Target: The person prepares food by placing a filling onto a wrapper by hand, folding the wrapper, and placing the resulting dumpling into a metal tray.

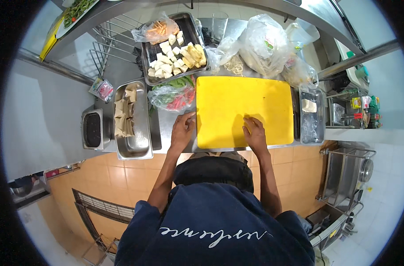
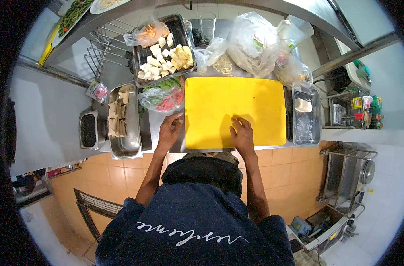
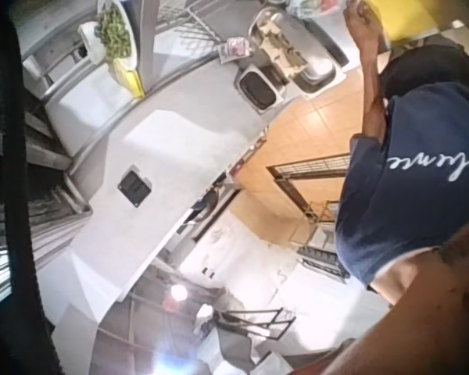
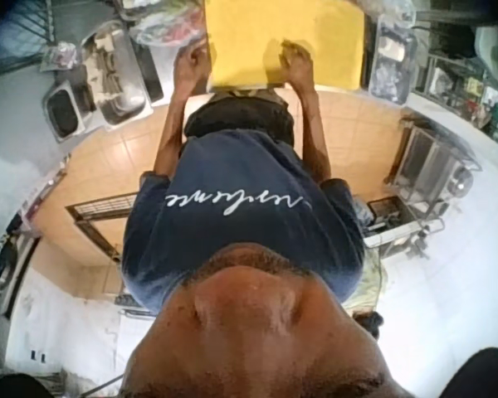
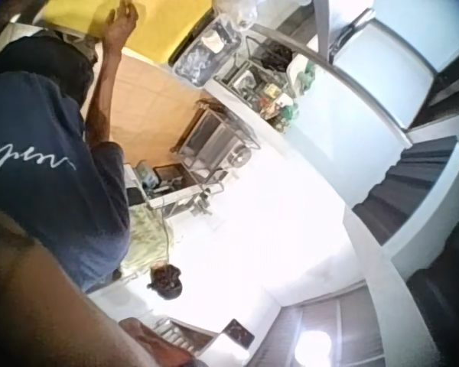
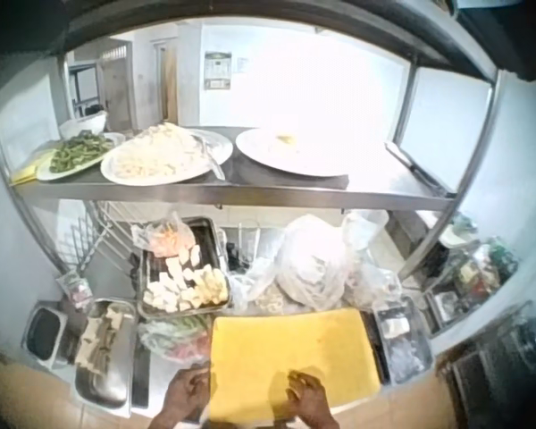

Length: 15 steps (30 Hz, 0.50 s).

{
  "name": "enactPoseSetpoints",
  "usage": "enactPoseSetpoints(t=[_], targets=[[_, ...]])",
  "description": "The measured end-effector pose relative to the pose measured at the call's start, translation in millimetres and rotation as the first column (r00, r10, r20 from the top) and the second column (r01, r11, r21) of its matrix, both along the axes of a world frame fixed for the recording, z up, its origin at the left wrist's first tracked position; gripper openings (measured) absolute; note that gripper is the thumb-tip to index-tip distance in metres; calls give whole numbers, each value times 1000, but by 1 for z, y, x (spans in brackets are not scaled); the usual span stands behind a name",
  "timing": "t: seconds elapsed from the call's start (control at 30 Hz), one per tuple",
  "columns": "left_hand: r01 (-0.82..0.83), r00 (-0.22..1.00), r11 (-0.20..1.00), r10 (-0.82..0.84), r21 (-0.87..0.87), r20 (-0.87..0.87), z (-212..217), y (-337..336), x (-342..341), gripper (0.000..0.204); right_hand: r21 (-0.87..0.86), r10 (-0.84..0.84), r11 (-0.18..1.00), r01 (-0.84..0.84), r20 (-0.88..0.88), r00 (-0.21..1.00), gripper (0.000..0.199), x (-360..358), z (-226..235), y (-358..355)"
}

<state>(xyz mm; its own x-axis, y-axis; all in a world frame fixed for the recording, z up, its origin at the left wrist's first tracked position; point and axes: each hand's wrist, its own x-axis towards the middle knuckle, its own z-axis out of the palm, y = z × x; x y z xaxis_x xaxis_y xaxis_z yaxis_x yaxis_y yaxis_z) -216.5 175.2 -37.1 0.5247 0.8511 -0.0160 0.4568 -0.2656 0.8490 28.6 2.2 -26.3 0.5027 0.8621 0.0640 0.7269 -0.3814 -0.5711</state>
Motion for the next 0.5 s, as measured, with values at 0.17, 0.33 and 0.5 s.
enactPoseSetpoints(t=[0.17, 0.33, 0.5], targets=[[-43, 991, 988, 61, -147, 121, 3, 10, -7, 29, 50, 72, 996, -69, -66, 995, 31, 1, 7, 2], [-62, 985, 979, 92, -193, 148, -3, 12, -19, 28, 28, 80, 997, -77, -108, 991, 31, -2, 9, 10], [-53, 983, 972, 91, -230, 160, -4, 16, -21, 28, 55, 53, 997, -48, -99, 994, 32, -10, 17, 20]])
